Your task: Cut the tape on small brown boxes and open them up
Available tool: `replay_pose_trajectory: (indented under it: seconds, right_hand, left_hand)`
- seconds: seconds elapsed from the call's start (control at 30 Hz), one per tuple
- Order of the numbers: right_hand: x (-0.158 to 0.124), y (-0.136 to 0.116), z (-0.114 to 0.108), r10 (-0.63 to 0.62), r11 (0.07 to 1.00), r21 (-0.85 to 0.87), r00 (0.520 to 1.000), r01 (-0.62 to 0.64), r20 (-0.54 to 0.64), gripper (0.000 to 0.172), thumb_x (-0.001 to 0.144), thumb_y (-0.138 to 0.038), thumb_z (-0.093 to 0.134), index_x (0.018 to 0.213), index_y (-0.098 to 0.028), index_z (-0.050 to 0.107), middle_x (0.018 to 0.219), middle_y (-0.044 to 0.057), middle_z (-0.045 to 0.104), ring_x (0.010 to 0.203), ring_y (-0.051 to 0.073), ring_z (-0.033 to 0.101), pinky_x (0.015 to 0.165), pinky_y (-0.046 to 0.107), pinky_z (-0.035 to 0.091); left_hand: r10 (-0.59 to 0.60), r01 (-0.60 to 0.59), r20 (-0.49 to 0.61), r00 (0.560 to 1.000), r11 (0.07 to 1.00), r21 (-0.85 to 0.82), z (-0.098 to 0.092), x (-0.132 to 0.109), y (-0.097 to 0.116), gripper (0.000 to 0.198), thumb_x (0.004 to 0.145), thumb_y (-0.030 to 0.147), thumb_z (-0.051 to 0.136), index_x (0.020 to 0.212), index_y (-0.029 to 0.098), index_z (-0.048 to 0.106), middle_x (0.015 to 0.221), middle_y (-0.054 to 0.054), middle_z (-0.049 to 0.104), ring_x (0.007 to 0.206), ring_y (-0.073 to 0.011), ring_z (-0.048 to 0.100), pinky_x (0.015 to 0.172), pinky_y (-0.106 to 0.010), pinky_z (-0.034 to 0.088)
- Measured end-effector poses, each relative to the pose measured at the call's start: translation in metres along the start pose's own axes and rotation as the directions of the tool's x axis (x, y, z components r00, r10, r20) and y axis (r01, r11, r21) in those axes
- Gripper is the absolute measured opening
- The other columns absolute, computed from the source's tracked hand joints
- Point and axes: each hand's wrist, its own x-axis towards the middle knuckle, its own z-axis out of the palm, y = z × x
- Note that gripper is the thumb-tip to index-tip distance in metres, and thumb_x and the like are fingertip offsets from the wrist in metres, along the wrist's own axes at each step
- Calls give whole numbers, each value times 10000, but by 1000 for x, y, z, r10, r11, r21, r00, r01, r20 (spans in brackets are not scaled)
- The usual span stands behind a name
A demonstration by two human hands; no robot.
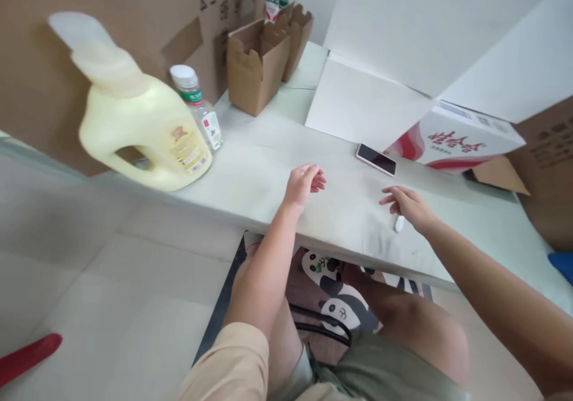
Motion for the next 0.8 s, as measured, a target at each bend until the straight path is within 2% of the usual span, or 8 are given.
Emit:
replay_pose_trajectory:
  seconds: [0.13, 0.27, 0.4, 0.53, 0.6, 0.67, 0.73, 0.8]
  right_hand:
    - [39, -82, 69, -269, 941, -180, 957, 285, 110, 279, 919, -419, 511, 965, -196, 673, 891, 46, 757, 533, 108, 552, 595, 275, 455]
    - [78, -173, 129, -472, 841, -243, 875, 484, 107, 239, 950, -352, 491, 935, -205, 679, 701, 12, 667, 641, 168, 615, 766, 344, 534]
    - [115, -250, 177, -706, 669, -283, 706, 688, 48, 160, 917, -208, 572, 1037, -192, 677, 1144, 96, 682, 1080, 236, 659, 1087, 439, 463]
    - [143, -300, 207, -805, 556, -261, 589, 789, 69, 307, 847, -110, 647, 1131, -220, 687, 1529, 89, 449, 1274, 257, 588, 1160, 475, 430]
    - [150, -317, 214, -803, 547, -246, 585, 800, 118, 324, 813, -82, 701, 1104, -224, 702, 1551, 48, 431, 1342, 250, 525, 1211, 463, 386]
    - [151, -327, 215, -768, 572, -276, 622, 773, 151, 290, 822, -67, 696, 1080, -198, 710, 1499, 41, 498, 1353, 240, 500, 1245, 455, 344]
    - [146, -329, 210, -740, 593, -324, 658, 737, 143, 253, 859, -44, 621, 1064, -165, 708, 1419, 54, 578, 1331, 231, 513, 1258, 454, 323]
    - [136, -322, 198, -748, 591, -328, 653, 737, 118, 249, 884, -36, 556, 1014, -185, 707, 1338, 43, 645, 1289, 218, 545, 1245, 443, 351]
  left_hand:
    - [-10, 9, -9, 1000, 999, -46, -12, -4, 10, 248, 817, 415, 630, 771, 172, 623, 675, -19, 670, 549, -94, 614, 557, -220, 429]
    - [-14, 9, -41, 999, 993, -118, -23, -5, 21, 252, 839, 421, 603, 770, 179, 600, 657, -13, 655, 545, -97, 602, 567, -228, 425]
    - [2, -7, -25, 1000, 984, -180, -34, -2, 28, 280, 842, 453, 620, 762, 185, 594, 655, -11, 649, 557, -101, 604, 589, -245, 423]
    - [10, -21, -56, 998, 977, -213, -40, 5, 29, 290, 863, 454, 609, 751, 186, 596, 655, -10, 642, 551, -101, 595, 599, -267, 414]
    - [-9, -9, -78, 997, 972, -233, -39, 8, 28, 299, 878, 449, 595, 735, 186, 593, 640, -7, 626, 536, -99, 584, 595, -274, 408]
    - [-28, 11, -66, 997, 971, -239, -37, 10, 26, 310, 879, 456, 603, 725, 187, 590, 637, -6, 622, 535, -98, 580, 596, -279, 407]
    - [-21, 10, -48, 999, 974, -227, -35, 10, 25, 316, 871, 467, 620, 724, 189, 588, 638, -5, 623, 537, -97, 574, 595, -280, 403]
    - [10, -24, -67, 998, 977, -210, -34, 9, 25, 310, 873, 463, 615, 729, 191, 581, 627, 2, 611, 531, -94, 563, 585, -276, 393]
